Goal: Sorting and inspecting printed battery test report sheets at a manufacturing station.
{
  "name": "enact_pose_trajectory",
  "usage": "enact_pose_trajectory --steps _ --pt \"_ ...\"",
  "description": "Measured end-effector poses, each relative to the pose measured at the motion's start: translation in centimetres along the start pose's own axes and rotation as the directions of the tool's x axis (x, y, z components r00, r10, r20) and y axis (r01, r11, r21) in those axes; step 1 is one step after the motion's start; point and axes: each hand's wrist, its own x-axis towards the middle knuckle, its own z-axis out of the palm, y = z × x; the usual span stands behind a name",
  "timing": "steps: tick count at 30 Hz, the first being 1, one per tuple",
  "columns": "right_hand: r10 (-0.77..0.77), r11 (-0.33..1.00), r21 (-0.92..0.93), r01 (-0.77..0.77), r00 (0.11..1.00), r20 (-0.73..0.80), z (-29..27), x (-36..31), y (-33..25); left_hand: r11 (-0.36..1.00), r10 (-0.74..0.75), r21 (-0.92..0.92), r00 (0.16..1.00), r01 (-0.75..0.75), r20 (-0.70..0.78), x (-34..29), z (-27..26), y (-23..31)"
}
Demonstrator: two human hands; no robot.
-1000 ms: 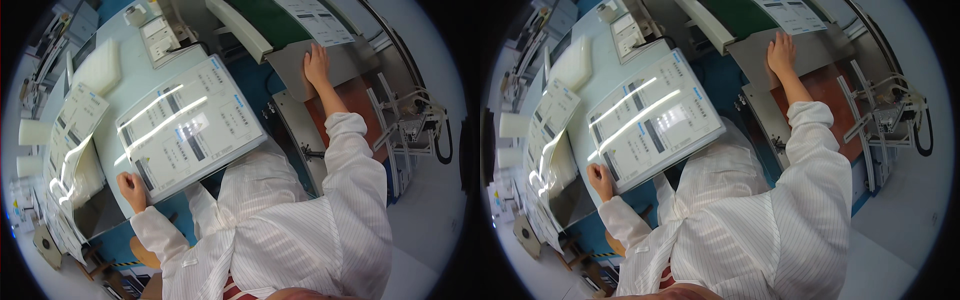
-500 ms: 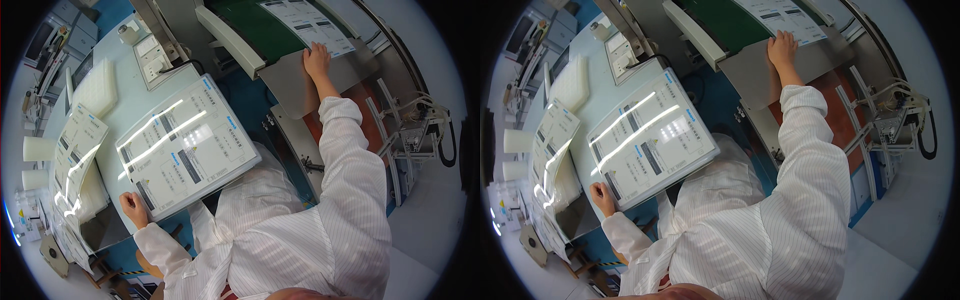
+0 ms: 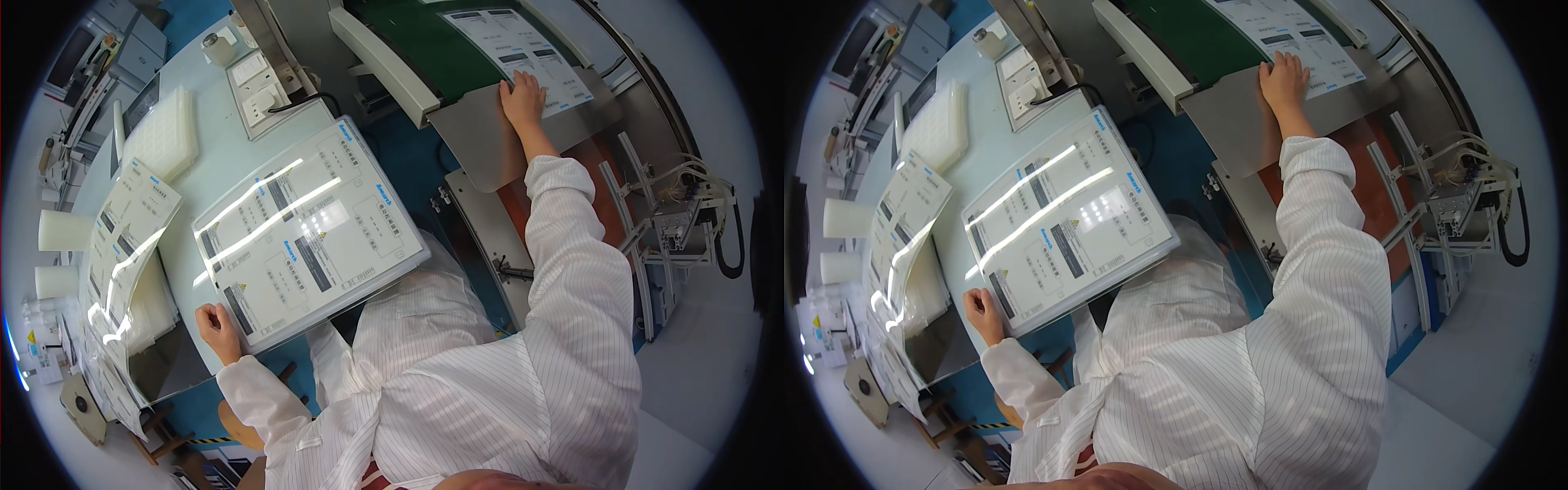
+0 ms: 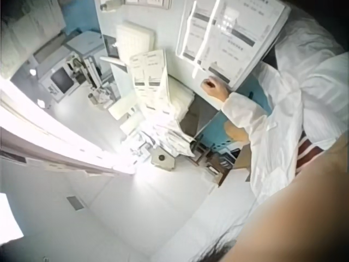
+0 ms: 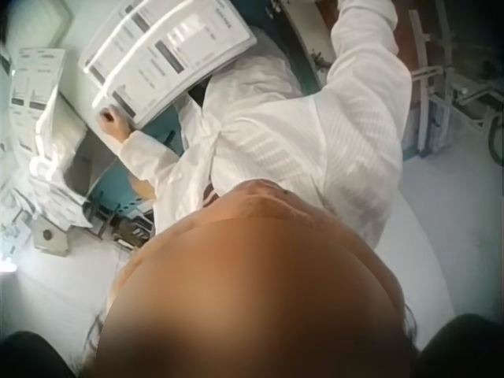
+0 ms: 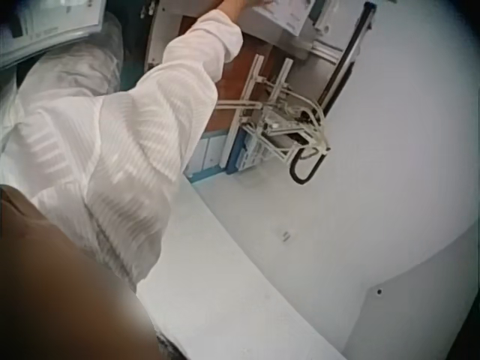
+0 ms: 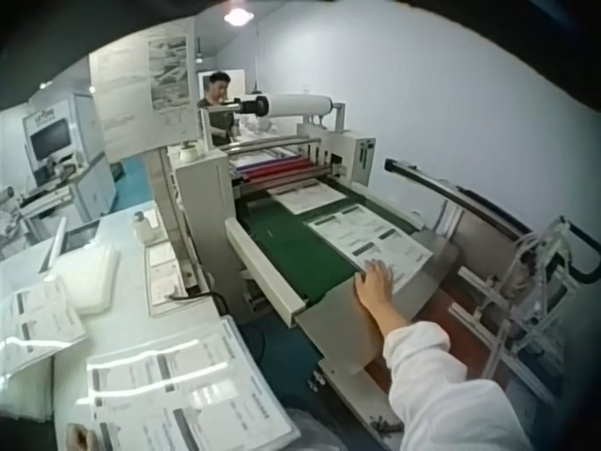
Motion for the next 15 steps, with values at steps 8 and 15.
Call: enact_pose_trajectory --steps 8,15 --pt "0.267 0.964 -0.093 -0.250 0.908 0.321 -1.9 -0.7 -0.8 1.000 -0.010 -0.005 1.000 0.009 -0.016 0.0 0.1 -0.1" --pt "0.148 0.988 -0.035 -0.150 0.866 0.477 -5.7 -6.2 -0.3 0.999 -0.049 -0.024 0.998 0.048 -0.036 -0.3 -0.1 0.2"
